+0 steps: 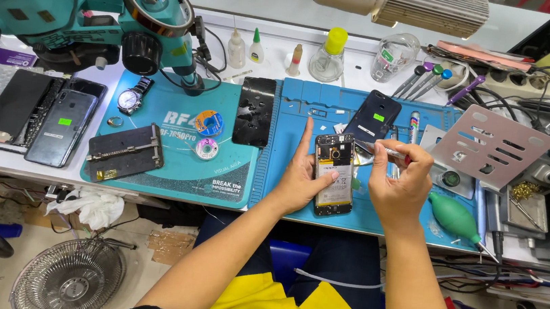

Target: Repairing a mobile phone by disassembling components and using precision tools on a repair bench

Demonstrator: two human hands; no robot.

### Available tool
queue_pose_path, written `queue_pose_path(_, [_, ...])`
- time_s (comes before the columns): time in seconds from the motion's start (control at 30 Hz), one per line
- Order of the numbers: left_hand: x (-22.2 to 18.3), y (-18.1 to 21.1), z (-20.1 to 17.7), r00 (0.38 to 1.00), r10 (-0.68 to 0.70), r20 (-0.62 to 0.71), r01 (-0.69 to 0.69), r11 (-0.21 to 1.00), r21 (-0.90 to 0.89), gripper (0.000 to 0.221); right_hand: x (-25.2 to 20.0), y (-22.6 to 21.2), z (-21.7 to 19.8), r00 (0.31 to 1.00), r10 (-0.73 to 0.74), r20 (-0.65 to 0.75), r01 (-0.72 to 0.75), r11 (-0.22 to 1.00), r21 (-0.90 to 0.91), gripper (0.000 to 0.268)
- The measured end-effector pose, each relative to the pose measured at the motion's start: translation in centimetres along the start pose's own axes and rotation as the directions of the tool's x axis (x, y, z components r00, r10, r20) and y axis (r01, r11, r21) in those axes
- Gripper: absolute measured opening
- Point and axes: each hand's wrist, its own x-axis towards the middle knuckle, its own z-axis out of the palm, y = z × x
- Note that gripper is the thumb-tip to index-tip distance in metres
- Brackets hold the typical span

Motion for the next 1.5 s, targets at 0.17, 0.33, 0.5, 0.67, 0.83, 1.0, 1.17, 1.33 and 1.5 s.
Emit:
queue_pose_path(0.17, [0.1,-1.1,-0.4,1.000,-0.011,-0.006,0.011,1.000,-0.008,0.108,0.7,-0.3,0.0,0.964,-0.179,0.199,0.182,0.983,0.003,0.028])
queue_pose_path(0.33, [0.7,-3.8,-1.3,0.999,-0.027,-0.047,0.026,0.999,-0.037,0.054,2.0,-2.1,-0.1,0.984,-0.058,0.171,0.016,0.972,0.236,0.046])
queue_pose_path(0.5, [0.6,-1.9,-0.9,1.000,-0.004,-0.008,0.003,0.999,-0.050,0.044,0.6,0.5,-0.2,0.992,-0.108,-0.061,0.106,0.994,-0.023,0.051])
queue_pose_path(0.67, [0.6,-1.2,-1.0,1.000,-0.008,0.014,0.008,1.000,0.008,0.051,1.7,-2.0,0.1,0.998,0.043,0.038,-0.050,0.972,0.228,0.034])
queue_pose_path(0.83, [0.4,-0.3,-0.9,0.999,-0.027,0.033,0.026,0.999,0.027,0.052,2.0,-2.2,-0.3,1.000,-0.019,-0.006,0.019,0.997,0.074,0.029])
queue_pose_path(1.0, [0.2,-0.6,-1.0,0.999,-0.008,0.037,0.008,1.000,0.018,0.053,1.1,-1.2,0.6,0.995,0.019,-0.100,-0.005,0.991,0.136,0.027])
queue_pose_path(1.17, [0.2,-0.2,-0.9,0.999,-0.001,0.040,0.000,1.000,0.020,0.053,1.6,-2.8,1.2,1.000,0.029,-0.010,-0.025,0.959,0.281,0.041])
queue_pose_path(1.33, [-0.1,0.1,-0.8,0.999,0.011,0.030,-0.011,1.000,0.008,0.050,1.1,-1.8,0.6,0.994,-0.021,-0.104,0.038,0.986,0.160,0.036])
queue_pose_path(1.5, [0.1,0.1,-0.7,0.999,-0.001,0.043,0.000,1.000,0.025,0.050,0.6,-2.4,1.0,0.999,0.003,-0.038,0.008,0.959,0.282,0.043])
